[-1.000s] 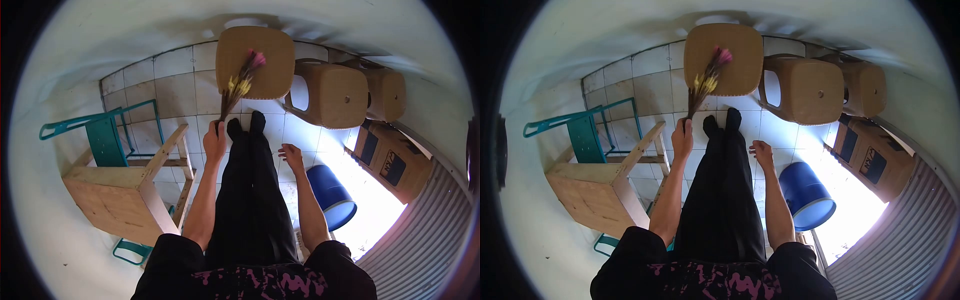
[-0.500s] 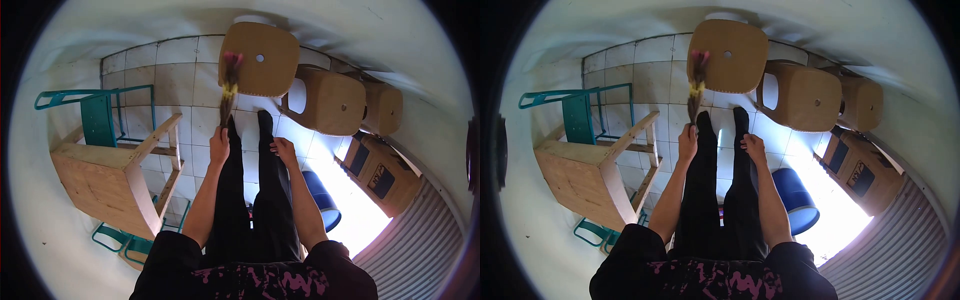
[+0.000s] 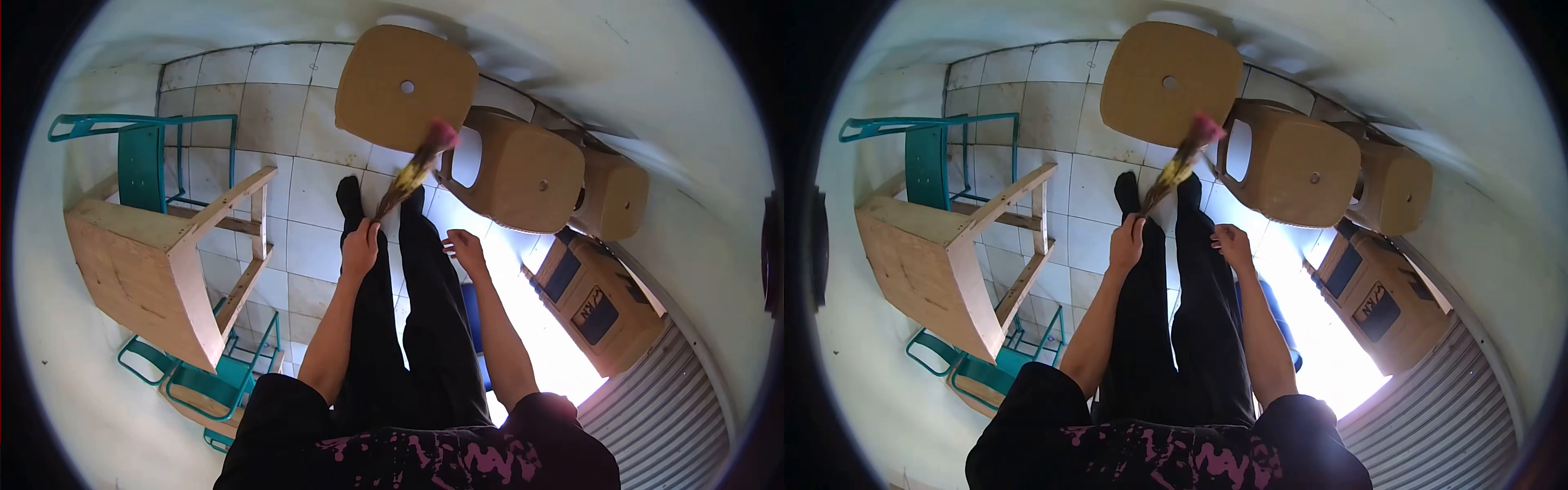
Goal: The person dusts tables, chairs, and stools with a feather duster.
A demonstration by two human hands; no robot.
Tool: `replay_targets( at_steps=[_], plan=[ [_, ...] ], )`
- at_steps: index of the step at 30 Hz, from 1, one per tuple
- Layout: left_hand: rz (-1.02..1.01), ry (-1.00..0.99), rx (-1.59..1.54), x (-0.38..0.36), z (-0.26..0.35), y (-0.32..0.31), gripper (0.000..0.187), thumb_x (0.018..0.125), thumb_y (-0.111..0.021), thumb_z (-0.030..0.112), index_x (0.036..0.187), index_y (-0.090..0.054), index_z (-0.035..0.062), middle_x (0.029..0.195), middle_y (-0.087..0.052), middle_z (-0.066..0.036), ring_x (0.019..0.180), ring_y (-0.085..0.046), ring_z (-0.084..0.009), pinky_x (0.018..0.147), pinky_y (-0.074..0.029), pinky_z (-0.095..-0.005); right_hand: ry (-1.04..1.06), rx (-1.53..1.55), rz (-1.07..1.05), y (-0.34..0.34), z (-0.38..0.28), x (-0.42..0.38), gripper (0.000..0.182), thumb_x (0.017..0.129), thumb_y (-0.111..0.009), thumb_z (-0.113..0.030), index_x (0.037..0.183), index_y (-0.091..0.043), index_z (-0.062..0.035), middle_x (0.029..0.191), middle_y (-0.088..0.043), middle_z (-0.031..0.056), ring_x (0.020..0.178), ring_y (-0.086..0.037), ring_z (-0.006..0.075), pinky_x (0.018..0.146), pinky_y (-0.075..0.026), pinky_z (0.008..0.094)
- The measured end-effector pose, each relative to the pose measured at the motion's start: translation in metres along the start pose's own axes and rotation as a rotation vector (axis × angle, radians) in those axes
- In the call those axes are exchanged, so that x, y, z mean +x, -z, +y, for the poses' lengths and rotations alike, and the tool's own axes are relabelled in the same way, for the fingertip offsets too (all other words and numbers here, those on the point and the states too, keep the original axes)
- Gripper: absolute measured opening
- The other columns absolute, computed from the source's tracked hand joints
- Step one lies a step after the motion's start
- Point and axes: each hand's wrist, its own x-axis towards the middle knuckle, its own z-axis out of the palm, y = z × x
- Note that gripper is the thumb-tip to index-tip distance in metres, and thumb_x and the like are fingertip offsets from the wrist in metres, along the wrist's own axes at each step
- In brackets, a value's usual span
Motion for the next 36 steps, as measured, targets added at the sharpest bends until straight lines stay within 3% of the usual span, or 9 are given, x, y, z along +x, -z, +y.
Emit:
replay_targets(
  at_steps=[7, 10, 12, 16, 21, 24, 28, 32, 36],
  plan=[
    [0.264, 0.249, -0.187, 0.002, -0.003, -0.01, 0.027, 0.102, -0.049, 0.028, 0.094, -0.056, 0.0037, 0.076, -0.064, -0.024, 0.071, -0.062, -0.0464, 0.059, -0.046, -0.0537, 0.005, -0.015, -0.041, 0.014, -0.014, 0.005, 0.032, 0.098, -0.06, -0.031, 0.109, -0.065, -0.0021, 0.09, -0.071, 0.0082, 0.074, -0.069, 0.0148, 0.062, -0.049, 0.0267],
    [0.002, 0.051, 0.081, 0.0, 0.002, -0.011, 0.026, 0.102, -0.047, 0.028, 0.096, -0.055, 0.0036, 0.075, -0.063, -0.024, 0.071, -0.061, -0.0472, 0.059, -0.045, -0.055, 0.031, -0.025, -0.049, 0.019, -0.023, 0.008, 0.031, 0.098, -0.06, -0.032, 0.107, -0.065, -0.0024, 0.089, -0.072, 0.0081, 0.073, -0.069, 0.0148, 0.061, -0.049, 0.0268],
    [0.16, 0.006, 0.045, 0.005, 0.006, -0.008, 0.026, 0.103, -0.046, 0.027, 0.098, -0.056, 0.0034, 0.074, -0.063, -0.024, 0.071, -0.061, -0.0469, 0.059, -0.046, -0.0544, 0.031, -0.046, -0.064, 0.024, -0.024, 0.015, 0.035, 0.098, -0.059, -0.034, 0.111, -0.064, -0.0018, 0.093, -0.072, 0.009, 0.077, -0.07, 0.0165, 0.064, -0.05, 0.0281],
    [0.331, 0.263, -0.167, 0.017, 0.005, -0.008, 0.026, 0.102, -0.048, 0.027, 0.097, -0.057, 0.0032, 0.076, -0.064, -0.024, 0.072, -0.062, -0.0464, 0.058, -0.046, -0.0532, 0.058, -0.05, -0.075, 0.028, -0.032, 0.022, 0.035, 0.098, -0.059, -0.034, 0.111, -0.064, -0.0017, 0.093, -0.073, 0.0086, 0.077, -0.07, 0.0167, 0.064, -0.05, 0.028],
    [0.077, -0.018, 0.057, 0.022, 0.015, -0.005, 0.026, 0.102, -0.049, 0.027, 0.098, -0.058, 0.0025, 0.075, -0.065, -0.024, 0.07, -0.062, -0.0473, 0.058, -0.046, -0.0534, 0.085, -0.064, -0.082, 0.032, -0.041, 0.027, 0.034, 0.098, -0.059, -0.032, 0.108, -0.065, -0.0005, 0.09, -0.073, 0.0081, 0.074, -0.07, 0.0157, 0.061, -0.049, 0.0267],
    [0.271, 0.054, -0.005, 0.03, 0.019, -0.005, 0.028, 0.102, -0.048, 0.028, 0.1, -0.058, 0.0026, 0.077, -0.065, -0.026, 0.072, -0.062, -0.048, 0.059, -0.046, -0.0533, 0.09, -0.029, -0.079, 0.033, -0.039, 0.03, 0.033, 0.098, -0.059, -0.031, 0.109, -0.065, 0.0002, 0.09, -0.073, 0.0088, 0.073, -0.07, 0.016, 0.061, -0.049, 0.0268],
    [0.24, 0.229, -0.163, 0.037, 0.023, -0.017, 0.032, 0.103, -0.046, 0.03, 0.096, -0.058, 0.0014, 0.074, -0.064, -0.023, 0.072, -0.062, -0.0461, 0.058, -0.045, -0.0489, 0.115, -0.052, -0.069, 0.035, -0.038, 0.034, 0.032, 0.099, -0.058, -0.03, 0.108, -0.065, 0.0005, 0.09, -0.073, 0.0092, 0.073, -0.07, 0.0161, 0.061, -0.049, 0.0269],
    [0.025, -0.015, 0.078, 0.046, 0.035, -0.011, 0.028, 0.102, -0.049, 0.03, 0.097, -0.059, 0.0044, 0.072, -0.063, -0.025, 0.068, -0.061, -0.0466, 0.056, -0.044, -0.0512, 0.099, -0.059, -0.066, 0.038, -0.037, 0.037, 0.033, 0.099, -0.058, -0.03, 0.109, -0.065, 0.0, 0.09, -0.073, 0.0094, 0.074, -0.07, 0.0162, 0.062, -0.049, 0.0273],
    [0.388, 0.159, -0.107, 0.062, 0.042, -0.018, 0.034, 0.101, -0.049, 0.032, 0.089, -0.059, 0.0012, 0.074, -0.063, -0.026, 0.071, -0.061, -0.0487, 0.059, -0.045, -0.0557, 0.101, -0.05, -0.049, 0.041, -0.036, 0.04, 0.034, 0.099, -0.058, -0.032, 0.109, -0.065, -0.0006, 0.091, -0.073, 0.0092, 0.075, -0.07, 0.0163, 0.062, -0.049, 0.0279]
  ],
)
